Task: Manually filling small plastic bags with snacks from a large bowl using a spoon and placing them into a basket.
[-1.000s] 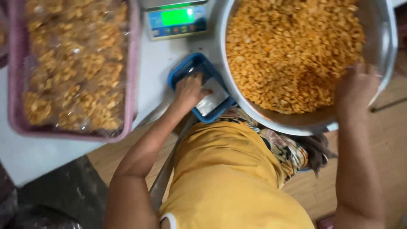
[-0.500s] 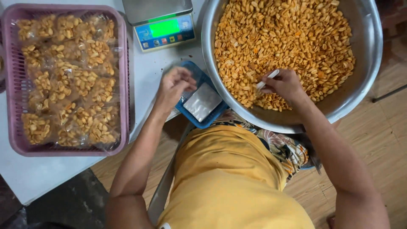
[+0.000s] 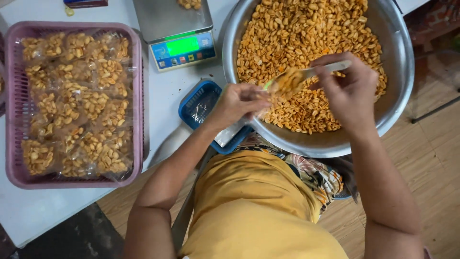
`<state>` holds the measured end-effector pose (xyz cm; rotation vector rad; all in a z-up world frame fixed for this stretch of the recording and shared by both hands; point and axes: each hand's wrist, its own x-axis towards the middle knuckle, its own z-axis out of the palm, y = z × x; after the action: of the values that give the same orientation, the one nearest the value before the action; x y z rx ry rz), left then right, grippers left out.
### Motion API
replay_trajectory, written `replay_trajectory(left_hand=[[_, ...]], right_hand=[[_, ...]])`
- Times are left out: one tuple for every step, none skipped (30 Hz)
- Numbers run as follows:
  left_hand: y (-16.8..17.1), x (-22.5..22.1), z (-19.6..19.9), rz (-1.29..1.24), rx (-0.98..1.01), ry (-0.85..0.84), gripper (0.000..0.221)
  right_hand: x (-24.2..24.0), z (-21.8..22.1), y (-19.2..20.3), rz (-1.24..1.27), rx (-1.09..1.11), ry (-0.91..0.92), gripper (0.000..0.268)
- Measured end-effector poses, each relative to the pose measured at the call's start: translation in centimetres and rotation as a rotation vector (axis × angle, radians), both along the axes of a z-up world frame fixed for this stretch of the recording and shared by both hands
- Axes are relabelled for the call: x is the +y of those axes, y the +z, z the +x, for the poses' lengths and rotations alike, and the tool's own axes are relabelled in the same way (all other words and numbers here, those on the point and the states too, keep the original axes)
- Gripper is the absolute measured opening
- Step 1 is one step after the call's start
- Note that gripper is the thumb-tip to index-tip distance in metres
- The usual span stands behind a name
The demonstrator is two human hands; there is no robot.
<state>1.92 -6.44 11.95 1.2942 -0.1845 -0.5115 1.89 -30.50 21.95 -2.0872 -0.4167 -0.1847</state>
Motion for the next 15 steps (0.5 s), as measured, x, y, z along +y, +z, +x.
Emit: replay_trajectory(left_hand=[[-0.2, -0.6, 0.2, -0.001, -0.001, -0.004, 0.017], [-0.3, -1.2, 0.4, 0.052, -0.076, -0.015, 0.022], [-0.4, -1.8, 0.5, 0.106, -0.152, -0.023, 0.027], [-1.2, -2.3, 0.9, 0.104, -0.153, -0.026, 0.027], [-1.9, -2.7, 1.1, 0.149, -0.26, -0.074, 0.032], [-2.7, -3.2, 1.4, 0.194, -0.367, -0.122, 0.039], [-2.1, -3.7, 1.6, 0.195, -0.365, -0.122, 0.039], [-1.6, -4.2, 1.8, -0.06, 0.068, -0.116, 0.037], [-1.0, -4.8, 2.1, -0.314, 0.502, -0.098, 0.037], [-1.7, -4.9, 2.2, -0.313, 0.504, -0.098, 0.037], [-2.3, -5.1, 2.3, -0.021, 0.094, -0.145, 0.032], [-2.9, -5.2, 2.4, 0.271, -0.316, -0.18, 0.036], [-2.5, -5.4, 2.5, 0.272, -0.315, -0.181, 0.036], [-2.1, -5.6, 2.5, 0.272, -0.286, -0.187, 0.036], [-1.8, -5.7, 2.5, 0.273, -0.254, -0.194, 0.036]], right_hand=[[-0.1, 0.0, -0.2, -0.001, -0.001, -0.004, 0.005], [-0.1, -0.1, -0.5, -0.171, -0.169, 0.028, 0.005], [-0.1, -0.1, -0.7, -0.342, -0.334, 0.066, 0.007], [-0.3, -0.2, -0.6, -0.343, -0.335, 0.064, 0.007], [-0.4, -0.2, -0.5, -0.376, -0.35, 0.051, 0.007], [-0.6, -0.3, -0.5, -0.41, -0.366, 0.037, 0.007], [-1.0, -0.2, -0.5, -0.408, -0.364, 0.038, 0.007], [-1.4, -0.1, -0.5, -0.393, -0.341, 0.0, 0.007], [-1.8, 0.0, -0.5, -0.377, -0.318, -0.038, 0.008], [-2.0, 0.0, -0.3, -0.377, -0.316, -0.038, 0.008], [-2.1, 0.0, -0.1, -0.265, -0.237, -0.064, 0.006], [-2.2, 0.0, 0.1, -0.153, -0.156, -0.088, 0.005], [-2.6, 0.1, 0.0, -0.152, -0.155, -0.089, 0.005], [-2.9, 0.3, -0.2, -0.103, -0.137, -0.12, 0.002], [-3.3, 0.3, -0.3, -0.053, -0.116, -0.152, 0.003]])
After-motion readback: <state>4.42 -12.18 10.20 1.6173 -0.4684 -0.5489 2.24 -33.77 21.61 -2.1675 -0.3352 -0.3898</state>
